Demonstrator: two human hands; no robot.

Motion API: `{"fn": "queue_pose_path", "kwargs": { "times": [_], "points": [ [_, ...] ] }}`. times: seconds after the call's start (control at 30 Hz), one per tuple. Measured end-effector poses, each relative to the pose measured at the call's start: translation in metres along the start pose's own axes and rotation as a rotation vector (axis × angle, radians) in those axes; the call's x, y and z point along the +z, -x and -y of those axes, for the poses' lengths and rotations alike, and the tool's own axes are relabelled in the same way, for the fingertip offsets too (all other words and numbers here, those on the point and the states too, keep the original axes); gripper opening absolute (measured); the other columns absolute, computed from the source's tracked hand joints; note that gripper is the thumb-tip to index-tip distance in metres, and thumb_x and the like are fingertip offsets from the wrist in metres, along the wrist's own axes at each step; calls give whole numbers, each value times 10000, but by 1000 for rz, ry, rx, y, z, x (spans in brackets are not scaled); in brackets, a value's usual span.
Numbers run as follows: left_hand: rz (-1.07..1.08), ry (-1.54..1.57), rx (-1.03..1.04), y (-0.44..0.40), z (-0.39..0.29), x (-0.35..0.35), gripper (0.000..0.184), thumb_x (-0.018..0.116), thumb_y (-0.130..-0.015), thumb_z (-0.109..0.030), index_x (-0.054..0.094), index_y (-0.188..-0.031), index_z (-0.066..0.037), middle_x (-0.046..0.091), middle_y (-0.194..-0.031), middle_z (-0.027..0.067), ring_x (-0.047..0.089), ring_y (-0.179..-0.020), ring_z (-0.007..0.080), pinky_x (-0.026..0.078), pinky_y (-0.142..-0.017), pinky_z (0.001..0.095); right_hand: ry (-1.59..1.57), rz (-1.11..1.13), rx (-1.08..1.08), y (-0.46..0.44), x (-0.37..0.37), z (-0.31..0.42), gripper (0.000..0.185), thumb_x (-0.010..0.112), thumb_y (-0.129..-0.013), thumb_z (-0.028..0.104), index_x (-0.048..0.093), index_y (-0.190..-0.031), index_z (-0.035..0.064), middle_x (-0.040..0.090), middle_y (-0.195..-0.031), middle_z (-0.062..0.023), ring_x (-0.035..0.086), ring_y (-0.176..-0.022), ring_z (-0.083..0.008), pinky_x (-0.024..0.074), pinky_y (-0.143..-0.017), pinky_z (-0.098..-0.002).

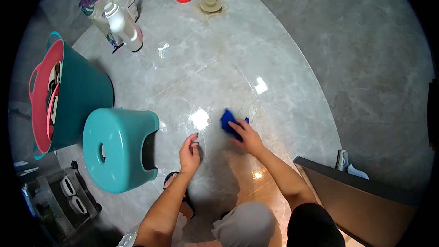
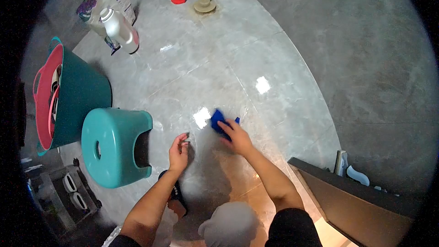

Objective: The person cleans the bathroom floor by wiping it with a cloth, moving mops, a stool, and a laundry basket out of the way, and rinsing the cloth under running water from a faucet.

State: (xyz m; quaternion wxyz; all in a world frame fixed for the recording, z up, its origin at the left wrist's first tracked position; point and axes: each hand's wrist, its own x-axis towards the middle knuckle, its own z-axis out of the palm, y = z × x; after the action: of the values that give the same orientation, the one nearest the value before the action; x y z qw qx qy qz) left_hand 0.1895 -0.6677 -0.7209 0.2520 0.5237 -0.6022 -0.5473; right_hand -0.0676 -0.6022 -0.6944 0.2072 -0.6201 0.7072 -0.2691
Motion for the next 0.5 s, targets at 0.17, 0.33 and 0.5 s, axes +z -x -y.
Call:
{"fn": "queue_pose_path", "kwargs": {
  "times": [0.17, 0.33, 0.5],
  "points": [
    [-25, -9, 1, -2, -2, -7, 417, 456, -863, 92, 545, -1250, -33, 616, -1173, 140, 638, -943, 193, 503, -855, 300, 275, 134, -237, -6, 30, -3, 613, 680, -831, 292, 453, -1394, 206, 432, -1410, -101, 413, -1291, -328, 357, -1047, -469],
    [-49, 1, 0, -3, 4, -16, 409, 459, -867, 89, 544, -1250, -27, 613, -1184, 139, 643, -948, 199, 505, -852, 299, 511, 77, 120, -82, 69, -31, 573, 542, -910, 194, 362, -1452, 144, 292, -1524, -170, 321, -1373, -338, 263, -1094, -506],
    [-76, 17, -80, -5, 13, -36, 374, 437, -916, 79, 515, -1270, -13, 593, -1219, 126, 598, -981, 152, 454, -913, 269, 370, -150, -9, -157, 119, -2, 648, 594, -874, 308, 375, -1438, 75, 267, -1530, -192, 260, -1401, -363, 229, -1101, -534]
  ]
}}
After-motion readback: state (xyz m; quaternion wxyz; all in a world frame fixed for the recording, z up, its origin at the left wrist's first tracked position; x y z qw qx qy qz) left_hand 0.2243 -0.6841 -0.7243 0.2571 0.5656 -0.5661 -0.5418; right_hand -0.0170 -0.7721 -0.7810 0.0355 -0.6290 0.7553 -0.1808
